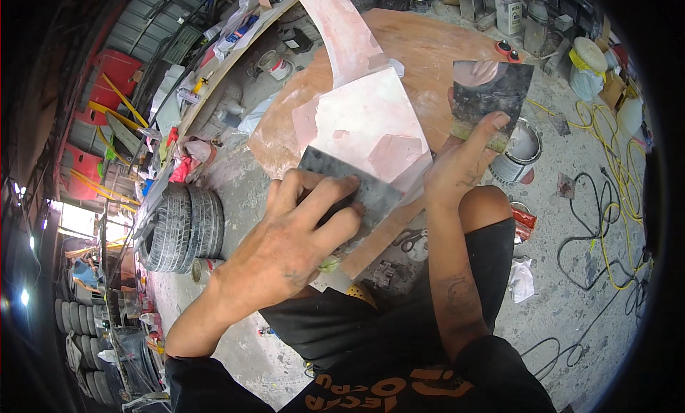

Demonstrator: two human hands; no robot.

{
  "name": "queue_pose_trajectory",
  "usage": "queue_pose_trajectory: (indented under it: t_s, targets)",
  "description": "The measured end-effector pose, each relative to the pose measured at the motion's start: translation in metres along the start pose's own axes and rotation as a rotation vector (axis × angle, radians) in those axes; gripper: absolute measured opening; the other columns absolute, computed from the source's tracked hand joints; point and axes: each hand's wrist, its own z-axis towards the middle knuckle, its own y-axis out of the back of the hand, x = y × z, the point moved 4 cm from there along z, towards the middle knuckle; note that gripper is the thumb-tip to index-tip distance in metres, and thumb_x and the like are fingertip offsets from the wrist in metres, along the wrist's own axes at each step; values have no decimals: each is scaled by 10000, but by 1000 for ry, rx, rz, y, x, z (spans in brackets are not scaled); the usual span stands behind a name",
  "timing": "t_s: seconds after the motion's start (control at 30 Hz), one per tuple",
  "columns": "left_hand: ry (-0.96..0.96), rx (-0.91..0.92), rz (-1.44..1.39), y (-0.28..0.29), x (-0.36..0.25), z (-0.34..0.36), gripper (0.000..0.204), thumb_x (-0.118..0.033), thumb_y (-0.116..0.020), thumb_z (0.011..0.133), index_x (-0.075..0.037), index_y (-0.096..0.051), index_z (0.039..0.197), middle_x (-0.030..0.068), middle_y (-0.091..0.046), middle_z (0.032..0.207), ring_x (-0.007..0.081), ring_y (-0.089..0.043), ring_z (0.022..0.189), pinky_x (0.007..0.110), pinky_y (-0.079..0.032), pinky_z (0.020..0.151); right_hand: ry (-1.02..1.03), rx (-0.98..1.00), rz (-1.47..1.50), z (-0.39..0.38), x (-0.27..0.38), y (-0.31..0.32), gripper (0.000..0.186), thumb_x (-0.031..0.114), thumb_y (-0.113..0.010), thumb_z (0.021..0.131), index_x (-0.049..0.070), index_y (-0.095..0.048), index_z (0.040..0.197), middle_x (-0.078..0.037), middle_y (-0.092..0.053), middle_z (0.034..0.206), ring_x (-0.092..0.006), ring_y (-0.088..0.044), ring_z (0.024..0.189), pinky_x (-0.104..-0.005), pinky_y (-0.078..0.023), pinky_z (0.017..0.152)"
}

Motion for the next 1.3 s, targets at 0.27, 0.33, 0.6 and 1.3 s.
queue_pose_trajectory:
  t_s: [0.27, 0.33, 0.6, 1.3]
  targets:
    - [47, -526, -443, 27, 18, -53, 407, 130, -539, 697, -17, -538, 1076, 239, -592, 1227, 308, -580, 1111, 422, -466, 985, 500, -24, -337, 17, 6, 39, 689, 81, -624, 978, 23, -263, 1561, -260, -480, 1432, -291, -531, 1252, -409, -387, 1065]
    - [23, -619, -525, 24, 11, -54, 445, 164, -496, 673, -25, -513, 1076, 251, -585, 1225, 296, -577, 1118, 409, -464, 994, 300, -61, 421, 29, 31, 55, 669, 32, -606, 986, 18, -267, 1562, -221, -490, 1436, -278, -530, 1267, -399, -426, 1068]
    - [52, -762, -1147, -3, -25, -34, 571, 200, -491, 650, -63, -421, 1151, 198, -507, 1292, 257, -527, 1185, 376, -418, 1020, -277, 292, 496, -38, 108, 88, 352, 128, -641, 989, 9, -526, 1299, -81, -618, 1226, -159, -619, 1101, -334, -506, 962]
    - [-284, -264, -205, 26, -61, -41, 433, -86, -764, 654, -38, -651, 1070, 108, -609, 1302, 343, -542, 1094, 443, -439, 949, -612, 486, 454, -96, 103, 112, 404, 113, -629, 957, 18, -502, 1329, -94, -631, 1200, -208, -639, 1110, -398, -527, 953]
